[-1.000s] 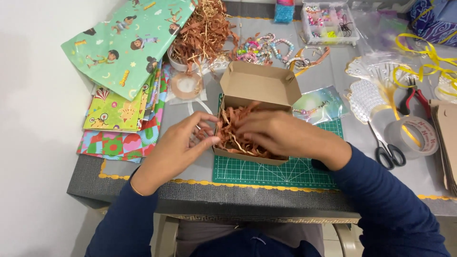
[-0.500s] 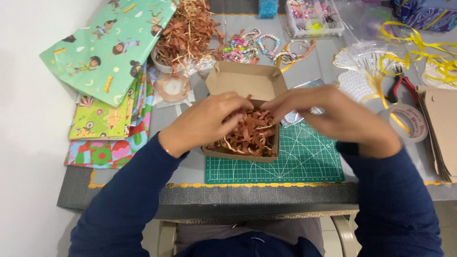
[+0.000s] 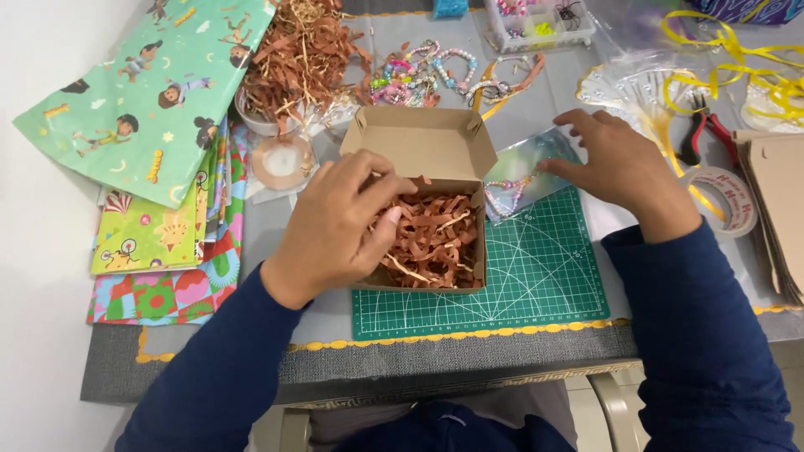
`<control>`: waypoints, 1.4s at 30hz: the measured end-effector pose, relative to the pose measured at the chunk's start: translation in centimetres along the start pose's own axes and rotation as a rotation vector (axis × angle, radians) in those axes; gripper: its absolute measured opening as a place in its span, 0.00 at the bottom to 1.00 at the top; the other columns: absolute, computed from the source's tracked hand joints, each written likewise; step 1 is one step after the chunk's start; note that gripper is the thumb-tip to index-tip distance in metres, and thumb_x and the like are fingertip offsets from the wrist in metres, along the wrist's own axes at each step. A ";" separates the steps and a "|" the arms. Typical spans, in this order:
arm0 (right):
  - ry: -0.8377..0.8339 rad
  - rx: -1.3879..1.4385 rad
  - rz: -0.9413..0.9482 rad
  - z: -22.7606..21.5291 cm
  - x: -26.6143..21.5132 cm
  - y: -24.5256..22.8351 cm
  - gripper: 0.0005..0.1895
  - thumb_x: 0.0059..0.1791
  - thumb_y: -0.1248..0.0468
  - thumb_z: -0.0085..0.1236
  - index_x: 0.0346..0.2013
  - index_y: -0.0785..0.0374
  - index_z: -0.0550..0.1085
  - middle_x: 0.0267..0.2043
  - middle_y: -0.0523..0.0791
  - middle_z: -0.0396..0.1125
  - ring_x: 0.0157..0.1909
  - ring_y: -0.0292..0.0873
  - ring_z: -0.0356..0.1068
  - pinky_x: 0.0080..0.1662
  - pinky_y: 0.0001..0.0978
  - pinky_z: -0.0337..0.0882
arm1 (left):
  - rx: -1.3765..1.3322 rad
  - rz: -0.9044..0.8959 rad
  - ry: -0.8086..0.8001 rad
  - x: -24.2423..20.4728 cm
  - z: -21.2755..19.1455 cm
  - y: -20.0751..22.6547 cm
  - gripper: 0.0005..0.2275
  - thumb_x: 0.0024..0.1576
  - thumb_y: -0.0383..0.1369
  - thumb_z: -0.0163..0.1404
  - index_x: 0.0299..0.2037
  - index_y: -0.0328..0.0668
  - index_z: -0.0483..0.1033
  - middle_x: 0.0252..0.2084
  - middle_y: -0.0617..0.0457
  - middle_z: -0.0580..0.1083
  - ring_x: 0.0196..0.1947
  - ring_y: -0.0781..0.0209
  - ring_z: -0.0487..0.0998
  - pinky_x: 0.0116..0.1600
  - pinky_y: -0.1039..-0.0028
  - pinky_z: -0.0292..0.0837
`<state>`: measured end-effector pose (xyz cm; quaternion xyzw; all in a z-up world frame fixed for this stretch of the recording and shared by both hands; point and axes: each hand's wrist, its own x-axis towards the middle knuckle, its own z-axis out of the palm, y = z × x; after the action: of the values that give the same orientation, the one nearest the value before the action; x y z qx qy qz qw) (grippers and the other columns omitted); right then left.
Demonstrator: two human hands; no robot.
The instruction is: Assembling a cardboard gift box by folding and taping, then filling it with decorative shredded paper and small gift items.
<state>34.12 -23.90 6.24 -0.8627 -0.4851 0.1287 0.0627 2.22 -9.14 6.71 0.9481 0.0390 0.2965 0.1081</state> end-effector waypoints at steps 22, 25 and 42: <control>0.269 0.906 -0.060 -0.2 1.9 4.7 0.06 0.56 0.63 0.65 0.42 0.55 0.74 0.40 0.40 0.73 0.32 0.32 0.69 0.33 0.21 0.73 | -0.032 -0.353 0.003 -1.5 -0.5 -5.2 0.20 0.67 0.37 0.46 0.20 0.47 0.57 0.17 0.59 0.57 0.19 0.65 0.57 0.31 0.69 0.51; 0.365 1.006 -0.023 -0.2 2.2 5.6 0.04 0.59 0.59 0.63 0.43 0.51 0.75 0.34 0.34 0.70 0.28 0.26 0.64 0.29 0.16 0.66 | -0.140 -0.510 -0.253 -1.3 -1.4 -5.5 0.25 0.67 0.45 0.45 0.16 0.48 0.55 0.14 0.58 0.56 0.18 0.64 0.56 0.30 0.68 0.48; -0.146 0.687 -0.748 -5.1 2.5 -7.7 0.03 0.60 0.66 0.50 0.45 0.62 0.71 0.26 0.40 0.67 0.25 0.30 0.69 0.28 0.18 0.70 | -0.598 -0.390 -0.171 -1.2 3.3 -5.6 0.15 0.65 0.46 0.41 0.52 0.47 0.71 0.50 0.54 0.74 0.48 0.60 0.75 0.48 0.71 0.69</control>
<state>30.49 -17.70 12.50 -0.5487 -0.6933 0.3093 0.3502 3.03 -4.46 2.11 0.8706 0.1212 0.1885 0.4379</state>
